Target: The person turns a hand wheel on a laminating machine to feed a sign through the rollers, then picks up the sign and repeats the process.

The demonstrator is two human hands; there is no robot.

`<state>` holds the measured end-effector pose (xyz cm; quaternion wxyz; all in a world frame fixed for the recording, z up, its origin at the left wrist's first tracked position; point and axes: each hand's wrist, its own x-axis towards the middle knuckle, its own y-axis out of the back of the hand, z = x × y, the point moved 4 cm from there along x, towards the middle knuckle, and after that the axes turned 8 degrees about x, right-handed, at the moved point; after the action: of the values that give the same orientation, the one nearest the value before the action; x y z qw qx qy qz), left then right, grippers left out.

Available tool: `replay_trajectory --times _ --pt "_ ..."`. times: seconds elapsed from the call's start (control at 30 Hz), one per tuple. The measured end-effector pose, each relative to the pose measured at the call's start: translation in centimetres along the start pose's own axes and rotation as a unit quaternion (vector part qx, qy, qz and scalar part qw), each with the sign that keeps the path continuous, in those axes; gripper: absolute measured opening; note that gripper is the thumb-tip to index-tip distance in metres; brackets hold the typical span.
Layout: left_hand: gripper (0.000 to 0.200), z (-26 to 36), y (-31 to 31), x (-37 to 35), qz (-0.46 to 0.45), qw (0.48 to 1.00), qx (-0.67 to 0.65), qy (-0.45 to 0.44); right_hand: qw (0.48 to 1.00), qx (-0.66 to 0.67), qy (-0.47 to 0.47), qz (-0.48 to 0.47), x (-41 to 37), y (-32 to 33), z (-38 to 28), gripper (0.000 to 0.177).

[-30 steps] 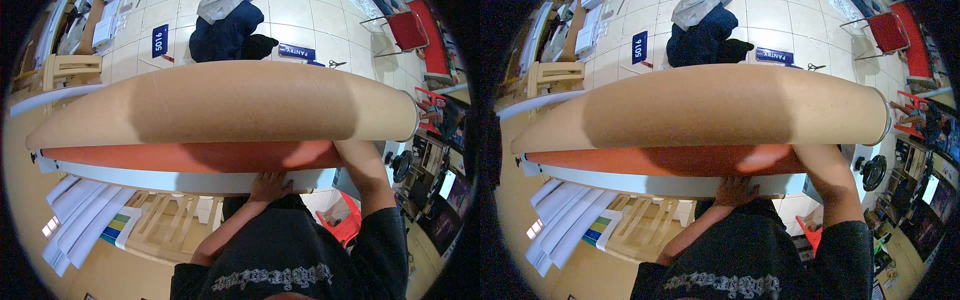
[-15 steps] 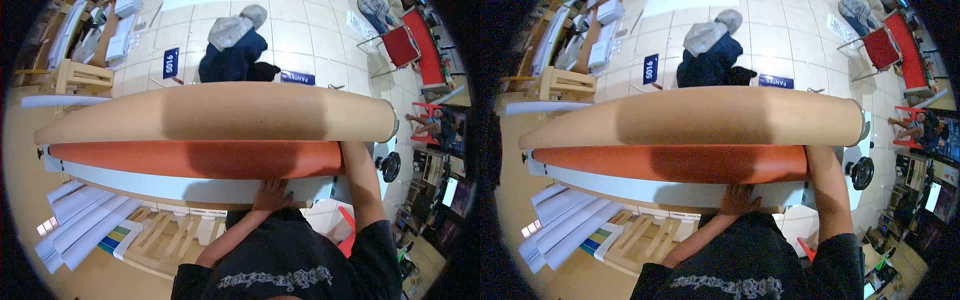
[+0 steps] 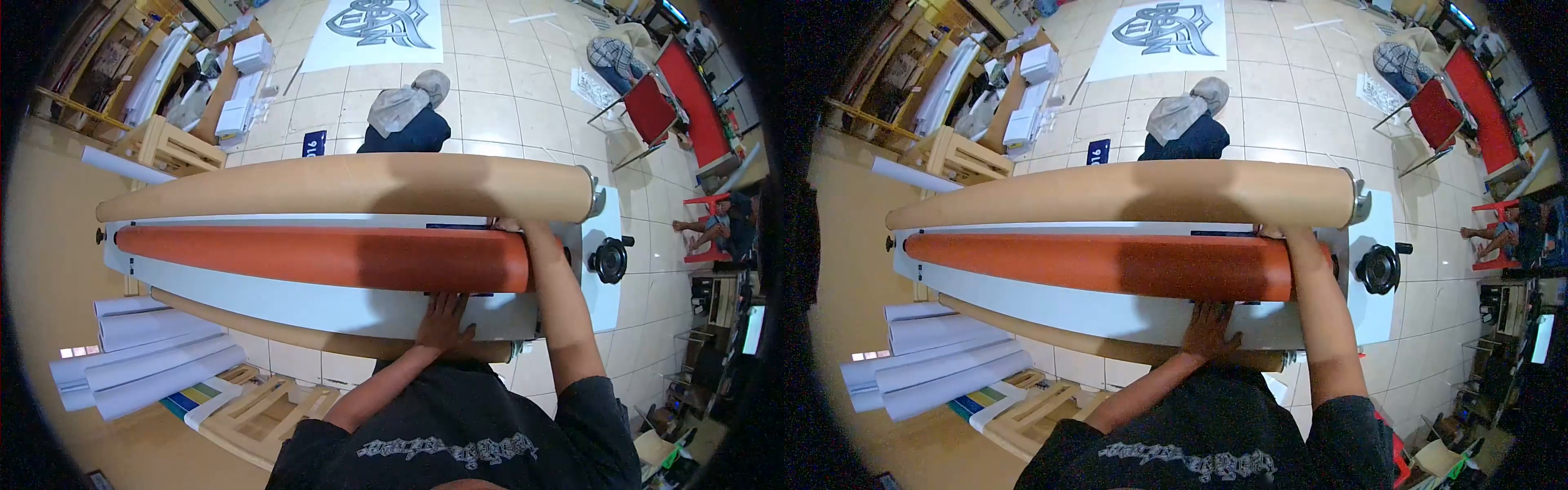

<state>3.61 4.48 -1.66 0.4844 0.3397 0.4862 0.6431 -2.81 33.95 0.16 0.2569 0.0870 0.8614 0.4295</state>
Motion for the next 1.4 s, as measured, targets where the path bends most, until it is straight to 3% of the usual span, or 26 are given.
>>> replay_trajectory --times 0.2,0.23,0.6,1.07,1.13,1.23,1.3,1.37,1.4 --pt "0.086 0.2 0.0 0.1 0.002 1.000 0.011 -0.014 0.999 -0.018 -0.040 -0.008 -3.4 1.4 0.7 0.046" --pt "0.088 0.3 0.0 -0.1 -0.018 0.999 0.035 -0.015 0.997 -0.034 -0.060 -0.047 -3.6 1.8 0.0 0.036" --pt "0.085 1.0 0.9 -0.6 0.031 0.999 0.037 -0.008 0.987 0.016 -0.064 -0.149 -1.7 -0.3 2.6 0.039" --pt "0.078 0.6 -0.2 -2.7 0.046 0.995 0.086 -0.015 0.980 0.000 -0.143 -0.135 -1.7 -0.3 3.4 0.041" --pt "0.075 -1.8 -0.2 -3.9 0.042 0.995 0.092 0.010 0.981 0.024 -0.136 -0.137 -0.6 -0.9 4.6 0.047" --pt "0.070 -3.8 0.8 -6.1 0.083 0.993 0.084 0.018 0.979 0.070 -0.171 -0.087 -4.0 1.6 2.4 0.050" --pt "0.069 -4.3 0.8 -7.1 0.084 0.994 0.072 0.022 0.978 0.056 -0.071 0.186 -7.7 2.8 1.2 0.048" --pt "0.064 -4.5 1.5 -6.9 0.107 0.993 0.051 0.007 0.929 0.104 -0.044 0.353 -16.8 4.8 -6.2 0.036" --pt "0.064 -4.4 2.1 -6.5 0.108 0.993 0.053 0.004 0.908 0.117 -0.010 0.403 -18.7 3.4 -6.6 0.029"
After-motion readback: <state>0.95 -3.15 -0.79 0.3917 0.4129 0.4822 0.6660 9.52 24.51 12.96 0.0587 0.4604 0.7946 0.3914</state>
